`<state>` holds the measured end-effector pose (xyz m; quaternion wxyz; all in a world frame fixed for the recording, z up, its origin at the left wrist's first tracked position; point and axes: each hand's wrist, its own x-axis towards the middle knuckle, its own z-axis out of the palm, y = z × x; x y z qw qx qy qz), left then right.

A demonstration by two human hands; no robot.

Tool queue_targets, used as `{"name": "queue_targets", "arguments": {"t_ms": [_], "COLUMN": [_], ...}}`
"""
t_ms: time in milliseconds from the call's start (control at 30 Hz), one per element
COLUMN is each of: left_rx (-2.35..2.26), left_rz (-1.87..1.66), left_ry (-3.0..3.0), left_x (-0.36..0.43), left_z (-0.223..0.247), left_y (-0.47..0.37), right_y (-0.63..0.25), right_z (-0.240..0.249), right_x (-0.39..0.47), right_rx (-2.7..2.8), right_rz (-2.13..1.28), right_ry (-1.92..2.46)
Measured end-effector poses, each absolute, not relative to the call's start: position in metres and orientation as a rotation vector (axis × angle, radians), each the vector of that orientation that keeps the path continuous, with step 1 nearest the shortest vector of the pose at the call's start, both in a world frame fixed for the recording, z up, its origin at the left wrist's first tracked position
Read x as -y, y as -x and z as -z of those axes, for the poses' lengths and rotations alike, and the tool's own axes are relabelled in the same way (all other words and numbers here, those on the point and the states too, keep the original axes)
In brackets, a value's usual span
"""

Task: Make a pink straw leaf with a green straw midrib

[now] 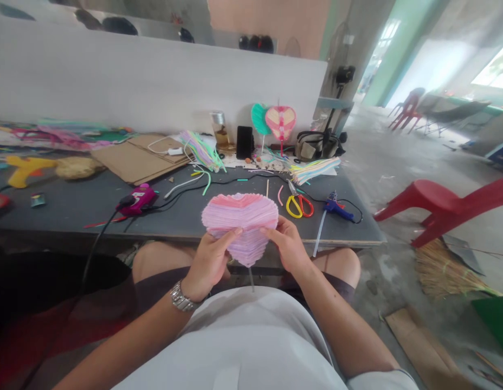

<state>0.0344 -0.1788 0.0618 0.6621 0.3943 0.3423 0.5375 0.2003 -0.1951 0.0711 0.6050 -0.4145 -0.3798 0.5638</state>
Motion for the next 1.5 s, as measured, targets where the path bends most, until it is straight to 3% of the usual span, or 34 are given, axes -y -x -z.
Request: {"name": "queue_targets", "arguments": {"t_ms": [633, 867, 1500], "left_rx": [-0.746, -0.754, -0.841], "left_rz": [-1.296, -1.212, -1.416], "left_ry": [-1.008, -0.895, -0.735], "left_x": [0.174, 0.178, 0.173], "left_z": [-0.053, -0.051, -0.036], "left_y": [-0.037, -0.035, -0.025], "right_y": [-0.196, -0.201, -0.170], "right_z": [-0.060, -0.050, -0.009], "right_x": [0.192, 0.199, 0.211], "right_rx": [0.698, 0.792, 0.902], "right_rz": [-1.050, -1.137, -1.283], "right_ry": [0.882, 0.937, 1.015]}}
